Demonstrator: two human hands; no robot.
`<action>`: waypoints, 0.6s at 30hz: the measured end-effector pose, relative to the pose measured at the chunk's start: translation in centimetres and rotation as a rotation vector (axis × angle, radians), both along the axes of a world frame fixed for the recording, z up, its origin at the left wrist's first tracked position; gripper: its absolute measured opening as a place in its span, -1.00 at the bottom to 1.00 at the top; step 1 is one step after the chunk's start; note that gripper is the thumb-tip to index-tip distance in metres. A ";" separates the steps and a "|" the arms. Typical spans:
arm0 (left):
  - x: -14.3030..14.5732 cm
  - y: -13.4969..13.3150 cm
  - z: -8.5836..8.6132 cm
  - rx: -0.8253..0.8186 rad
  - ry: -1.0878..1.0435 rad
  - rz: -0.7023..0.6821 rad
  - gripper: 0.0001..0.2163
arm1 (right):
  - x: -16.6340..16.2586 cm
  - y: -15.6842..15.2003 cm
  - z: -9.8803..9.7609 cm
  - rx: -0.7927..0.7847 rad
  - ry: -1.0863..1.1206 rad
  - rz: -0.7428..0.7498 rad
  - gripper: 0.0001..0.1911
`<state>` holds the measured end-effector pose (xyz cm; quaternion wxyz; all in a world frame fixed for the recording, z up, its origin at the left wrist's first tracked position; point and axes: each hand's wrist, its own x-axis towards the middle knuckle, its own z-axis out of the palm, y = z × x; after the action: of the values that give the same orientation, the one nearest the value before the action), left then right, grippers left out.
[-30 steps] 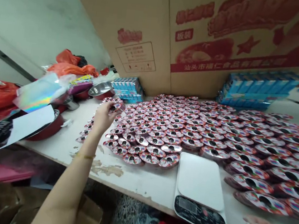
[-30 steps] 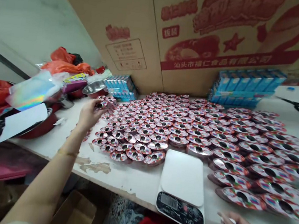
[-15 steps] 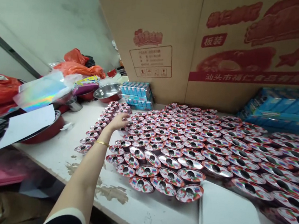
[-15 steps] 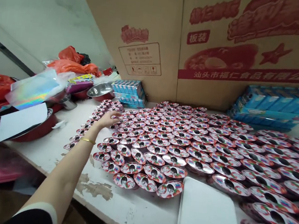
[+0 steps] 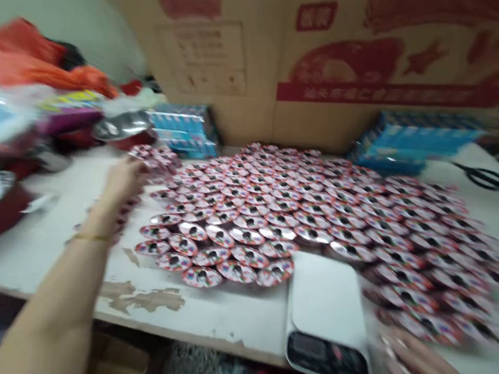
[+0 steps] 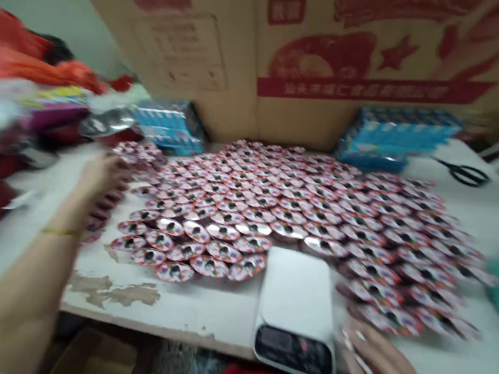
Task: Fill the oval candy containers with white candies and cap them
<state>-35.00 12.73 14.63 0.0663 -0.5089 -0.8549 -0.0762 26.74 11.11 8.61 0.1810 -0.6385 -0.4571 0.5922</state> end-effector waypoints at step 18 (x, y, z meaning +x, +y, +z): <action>39.3 -0.6 -4.4 0.025 -0.320 -0.966 -0.61 | 2.3 -2.0 2.1 -0.107 0.494 -0.027 -0.53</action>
<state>4.33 12.10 10.19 -0.1021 -0.8273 -0.5203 -0.1855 29.04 9.10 10.72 0.2611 -0.4889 -0.3585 0.7512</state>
